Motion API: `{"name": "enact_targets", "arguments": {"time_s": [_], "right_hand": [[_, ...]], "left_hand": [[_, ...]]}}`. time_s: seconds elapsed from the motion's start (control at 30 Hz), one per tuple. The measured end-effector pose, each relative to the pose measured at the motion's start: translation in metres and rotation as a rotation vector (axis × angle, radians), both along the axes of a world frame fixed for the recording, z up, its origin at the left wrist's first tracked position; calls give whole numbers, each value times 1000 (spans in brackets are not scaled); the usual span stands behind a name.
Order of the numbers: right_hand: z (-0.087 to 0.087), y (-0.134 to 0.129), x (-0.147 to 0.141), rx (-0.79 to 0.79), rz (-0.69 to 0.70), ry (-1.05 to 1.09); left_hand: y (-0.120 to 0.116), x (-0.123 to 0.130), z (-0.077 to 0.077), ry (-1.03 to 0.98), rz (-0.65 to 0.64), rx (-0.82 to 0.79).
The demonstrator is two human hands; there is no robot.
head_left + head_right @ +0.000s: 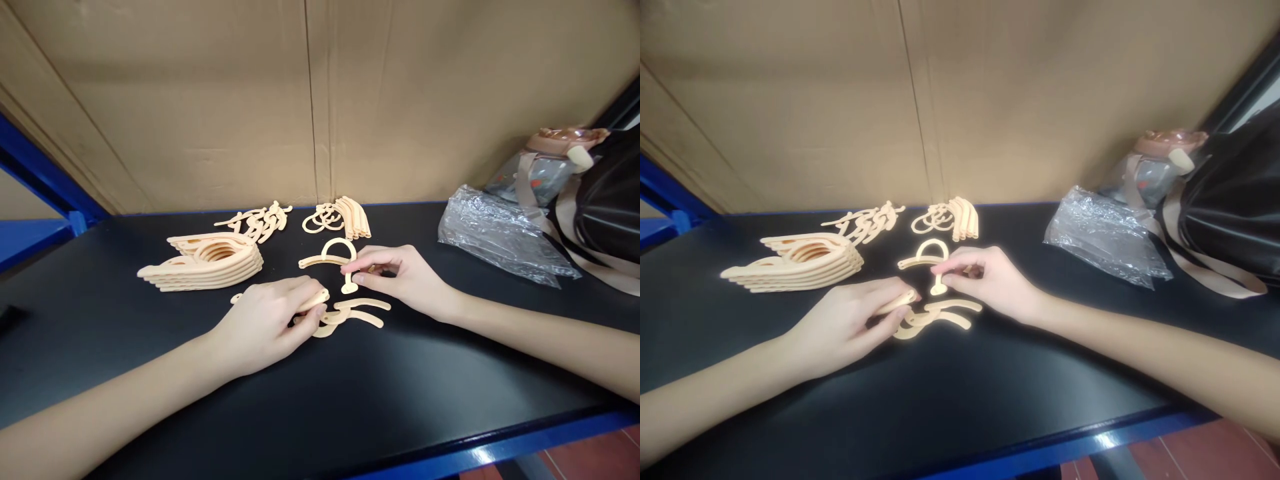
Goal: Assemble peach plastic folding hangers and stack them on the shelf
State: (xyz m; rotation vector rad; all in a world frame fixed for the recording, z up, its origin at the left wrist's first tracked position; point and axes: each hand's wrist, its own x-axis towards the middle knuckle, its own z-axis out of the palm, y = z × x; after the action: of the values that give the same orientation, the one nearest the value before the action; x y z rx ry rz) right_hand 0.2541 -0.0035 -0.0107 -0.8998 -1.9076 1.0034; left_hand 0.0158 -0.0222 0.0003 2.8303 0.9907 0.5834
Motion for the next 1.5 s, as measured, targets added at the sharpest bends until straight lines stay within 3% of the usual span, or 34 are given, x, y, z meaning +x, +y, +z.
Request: {"name": "enact_targets", "arguments": {"time_s": [0.27, 0.6, 0.7, 0.93, 1.2, 1.5], "right_hand": [[-1, 0, 1, -151, 101, 86], [0, 1, -1, -101, 132, 25], [1, 1, -1, -100, 135, 16], [0, 3, -1, -169, 157, 73], [-2, 6, 0, -283, 110, 157], [-1, 10, 1, -361, 198, 226]], "left_hand": [[-3, 0, 2, 35, -85, -24], [-7, -3, 5, 50, -199, -152], [-6, -2, 6, 30, -173, -175], [-3, -1, 1, 26, -76, -13], [0, -2, -4, 13, 13, 19], [1, 1, 0, 5, -83, 51]]}}
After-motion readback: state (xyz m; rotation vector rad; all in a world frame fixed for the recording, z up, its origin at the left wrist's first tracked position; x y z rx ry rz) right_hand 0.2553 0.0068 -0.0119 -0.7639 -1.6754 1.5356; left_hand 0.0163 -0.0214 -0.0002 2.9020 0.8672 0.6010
